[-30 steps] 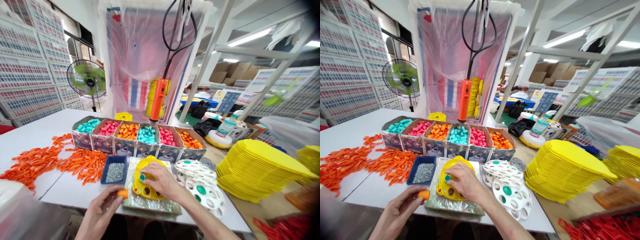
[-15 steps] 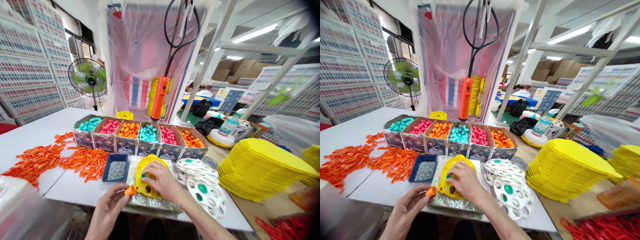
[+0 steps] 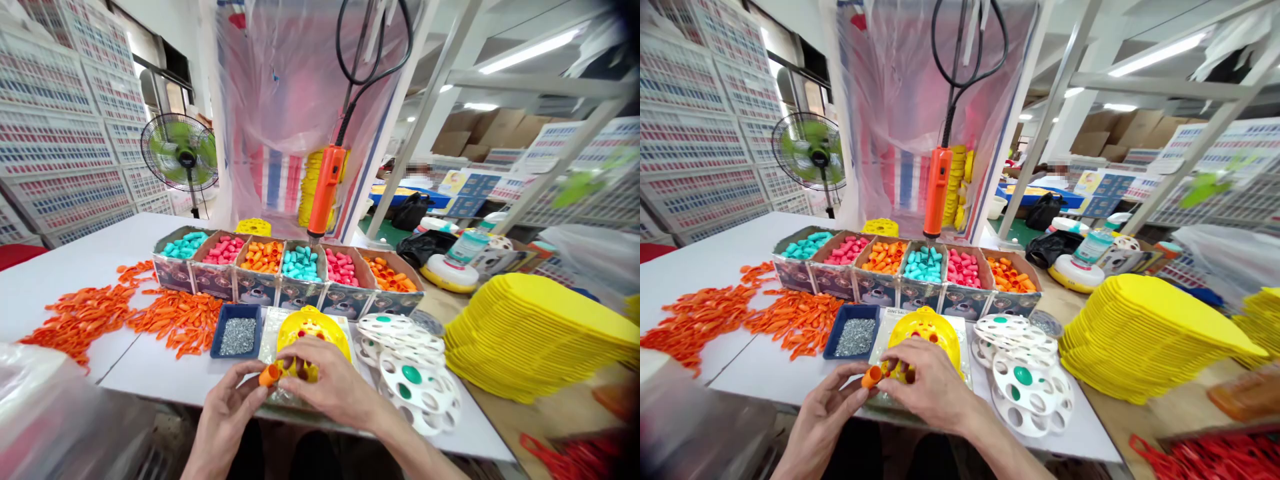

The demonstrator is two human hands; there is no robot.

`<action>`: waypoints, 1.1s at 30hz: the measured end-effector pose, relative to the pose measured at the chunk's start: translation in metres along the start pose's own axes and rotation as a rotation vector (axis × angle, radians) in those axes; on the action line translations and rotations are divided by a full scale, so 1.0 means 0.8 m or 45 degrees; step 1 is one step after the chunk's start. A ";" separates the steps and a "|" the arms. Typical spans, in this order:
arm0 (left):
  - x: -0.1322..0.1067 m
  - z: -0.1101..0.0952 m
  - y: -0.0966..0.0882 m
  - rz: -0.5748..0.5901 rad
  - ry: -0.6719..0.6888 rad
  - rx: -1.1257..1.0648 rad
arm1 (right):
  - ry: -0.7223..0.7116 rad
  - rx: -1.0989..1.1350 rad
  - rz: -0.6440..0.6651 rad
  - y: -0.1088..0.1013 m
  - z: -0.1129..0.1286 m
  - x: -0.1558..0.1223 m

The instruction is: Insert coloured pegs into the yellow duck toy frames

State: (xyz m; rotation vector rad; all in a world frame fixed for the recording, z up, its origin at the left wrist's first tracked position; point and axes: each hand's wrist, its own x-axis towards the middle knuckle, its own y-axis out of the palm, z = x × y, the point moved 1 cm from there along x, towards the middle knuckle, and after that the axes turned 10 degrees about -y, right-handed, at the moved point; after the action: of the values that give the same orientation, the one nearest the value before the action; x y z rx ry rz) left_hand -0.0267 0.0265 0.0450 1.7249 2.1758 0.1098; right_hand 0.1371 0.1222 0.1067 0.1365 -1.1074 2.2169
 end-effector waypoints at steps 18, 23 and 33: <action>-0.002 0.000 -0.007 -0.115 0.015 0.148 | 0.152 -0.022 -0.327 -0.022 -0.014 -0.011; -0.003 0.004 -0.018 -0.211 0.018 0.212 | 0.212 -0.141 -0.225 -0.023 -0.026 -0.015; -0.004 0.012 -0.020 -0.159 0.010 0.254 | 0.013 -0.278 0.193 -0.034 -0.019 -0.023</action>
State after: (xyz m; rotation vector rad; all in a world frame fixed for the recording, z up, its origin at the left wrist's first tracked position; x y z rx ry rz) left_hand -0.0379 0.0177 0.0327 1.6858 2.3626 -0.1372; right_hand 0.1705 0.1360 0.1087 -0.0534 -1.3854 2.2057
